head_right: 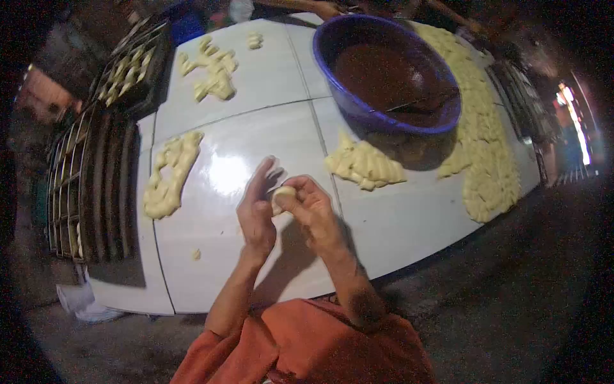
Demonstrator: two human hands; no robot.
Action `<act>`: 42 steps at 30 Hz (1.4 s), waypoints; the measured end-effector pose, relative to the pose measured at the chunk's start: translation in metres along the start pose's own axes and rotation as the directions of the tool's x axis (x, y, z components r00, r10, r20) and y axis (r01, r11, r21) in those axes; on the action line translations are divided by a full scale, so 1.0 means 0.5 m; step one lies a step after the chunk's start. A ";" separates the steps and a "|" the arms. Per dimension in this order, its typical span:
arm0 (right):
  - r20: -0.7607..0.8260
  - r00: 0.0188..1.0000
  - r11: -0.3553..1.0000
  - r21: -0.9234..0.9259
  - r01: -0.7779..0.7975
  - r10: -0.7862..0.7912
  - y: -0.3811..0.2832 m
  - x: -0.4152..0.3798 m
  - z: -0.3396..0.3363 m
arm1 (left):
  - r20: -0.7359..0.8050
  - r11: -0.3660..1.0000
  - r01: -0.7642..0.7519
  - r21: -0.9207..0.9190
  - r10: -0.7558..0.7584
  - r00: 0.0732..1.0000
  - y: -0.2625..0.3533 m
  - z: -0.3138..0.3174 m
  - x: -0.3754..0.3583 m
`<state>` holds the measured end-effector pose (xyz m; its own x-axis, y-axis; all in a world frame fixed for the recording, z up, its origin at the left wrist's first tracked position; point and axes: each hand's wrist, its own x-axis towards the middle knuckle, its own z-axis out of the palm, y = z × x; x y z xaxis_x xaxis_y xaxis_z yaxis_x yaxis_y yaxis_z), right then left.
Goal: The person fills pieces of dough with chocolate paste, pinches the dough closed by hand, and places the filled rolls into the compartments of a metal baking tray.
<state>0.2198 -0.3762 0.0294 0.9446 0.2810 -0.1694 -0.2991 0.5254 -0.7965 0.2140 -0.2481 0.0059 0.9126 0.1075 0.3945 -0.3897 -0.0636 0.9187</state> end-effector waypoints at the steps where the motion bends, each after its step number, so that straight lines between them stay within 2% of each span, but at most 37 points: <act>1: 0.043 0.996 0.984 0.157 -0.080 0.074 -0.022 -0.011 0.009 | 0.084 1.000 -0.020 -0.007 0.021 0.996 -0.002 0.027 -0.003; 2: -0.027 1.000 0.973 0.232 -0.007 0.014 -0.023 -0.013 0.005 | -0.118 0.976 -0.162 -0.149 0.145 0.982 -0.025 0.078 -0.005; 3: -0.037 0.999 0.965 0.261 0.039 -0.030 -0.039 -0.012 0.002 | -0.119 0.965 -0.159 -0.210 0.136 0.984 -0.022 0.107 0.001; 5: 0.044 0.999 0.951 0.308 -0.032 0.019 -0.068 -0.008 -0.031 | -0.117 0.936 -0.151 -0.319 0.120 0.986 -0.015 0.145 0.006; 6: 0.045 0.999 0.966 0.255 -0.036 0.025 -0.087 -0.002 -0.045 | -0.054 0.916 0.045 -0.398 -0.073 0.996 0.012 0.157 0.006; 8: 0.048 0.998 0.988 0.143 -0.052 0.046 -0.136 0.024 -0.067 | 0.045 0.874 0.151 -0.461 -0.147 0.988 0.004 0.173 0.014; 9: -0.028 0.996 0.990 0.112 0.090 -0.088 -0.158 0.040 -0.074 | 0.087 0.862 0.207 -0.464 -0.188 0.978 0.012 0.174 0.019; 10: -0.185 0.951 0.967 0.002 0.253 -0.248 -0.180 0.070 -0.094 | 0.152 0.844 0.301 -0.444 -0.261 0.953 0.011 0.166 0.019; 11: -0.113 0.964 0.970 -0.051 0.237 -0.242 -0.238 0.092 -0.122 | 0.213 0.820 0.393 -0.416 -0.332 0.919 0.008 0.145 0.016; 12: -0.141 0.902 0.897 -0.246 0.368 -0.408 -0.279 0.126 -0.144 | 0.274 0.789 0.482 -0.380 -0.402 0.874 0.005 0.122 0.013; 14: -0.135 0.897 0.759 -0.595 0.266 -0.421 -0.355 0.191 -0.211 | 0.254 0.789 0.558 -0.259 -0.501 0.827 -0.019 0.083 0.012; 15: -0.091 0.902 0.586 -0.787 0.194 -0.421 -0.378 0.232 -0.258 | 0.234 0.786 0.575 -0.228 -0.529 0.816 -0.025 0.065 0.014; 17: -0.090 0.964 0.194 -0.980 -0.041 -0.250 -0.405 0.292 -0.302 | 0.174 0.789 0.587 -0.182 -0.562 0.809 -0.024 0.042 0.020; 19: -0.021 0.999 -0.161 -0.987 -0.025 -0.028 -0.385 0.349 -0.350 | 0.158 0.787 0.594 -0.169 -0.573 0.804 -0.027 0.031 0.021; 20: -0.073 0.993 -0.219 -0.974 -0.052 0.091 -0.363 0.376 -0.381 | 0.170 0.783 0.597 -0.176 -0.573 0.802 -0.031 0.027 0.018; 21: -0.168 0.969 -0.152 -0.978 -0.141 0.182 -0.358 0.363 -0.353 | 0.180 0.779 0.599 -0.183 -0.572 0.800 -0.034 0.024 0.014; 23: -0.074 0.971 -0.102 -0.993 -0.052 0.226 -0.351 0.386 -0.379 | 0.233 0.753 0.640 -0.152 -0.602 0.763 -0.035 0.021 0.011; 25: -0.022 0.986 0.408 -0.909 -0.088 0.162 -0.373 0.361 -0.339 | 0.277 0.741 0.660 -0.120 -0.614 0.739 -0.037 0.018 0.008; 27: -0.011 0.996 0.824 -0.561 -0.078 0.087 -0.391 0.306 -0.266 | 0.293 0.759 0.644 -0.096 -0.597 0.747 -0.037 0.020 0.014; 30: -0.004 1.000 0.931 -0.365 -0.001 -0.001 -0.368 0.263 -0.206 | 0.336 0.761 0.644 -0.082 -0.587 0.736 -0.021 0.044 0.043; 33: -0.073 0.996 0.975 -0.222 0.026 -0.044 -0.293 0.212 -0.122 | 0.349 0.695 0.665 -0.275 -0.572 0.742 -0.001 0.078 0.071; 35: -0.138 0.989 0.998 -0.044 0.039 -0.045 -0.208 0.191 -0.084 | 0.306 0.595 0.633 -0.495 -0.563 0.768 -0.002 0.092 0.074; 36: -0.059 0.998 0.999 0.029 -0.015 0.017 -0.172 0.179 -0.087 | 0.301 0.529 0.618 -0.581 -0.567 0.767 -0.003 0.090 0.076; 39: 0.015 0.999 0.999 0.007 -0.046 0.045 -0.077 0.159 -0.080 | 0.276 0.471 0.635 -0.612 -0.626 0.730 -0.029 0.042 0.049; 40: 0.126 0.989 0.997 0.001 -0.082 0.081 -0.078 0.135 -0.059 | 0.232 0.448 0.576 -0.684 -0.615 0.754 -0.042 0.024 0.038; 41: 0.153 0.986 0.997 -0.029 -0.067 0.071 -0.043 0.138 -0.088 | 0.149 0.472 0.573 -0.670 -0.670 0.727 -0.046 0.002 0.025; 42: 0.147 0.988 0.977 -0.215 -0.005 0.038 -0.025 0.123 -0.069 | 0.068 0.494 0.572 -0.655 -0.716 0.695 -0.047 -0.022 0.017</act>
<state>0.2864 -0.3933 0.0091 0.9026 0.4156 -0.1122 -0.2681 0.3386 -0.9019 0.2295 -0.2347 -0.0120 0.9215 0.0532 -0.3848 0.2488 0.6799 0.6898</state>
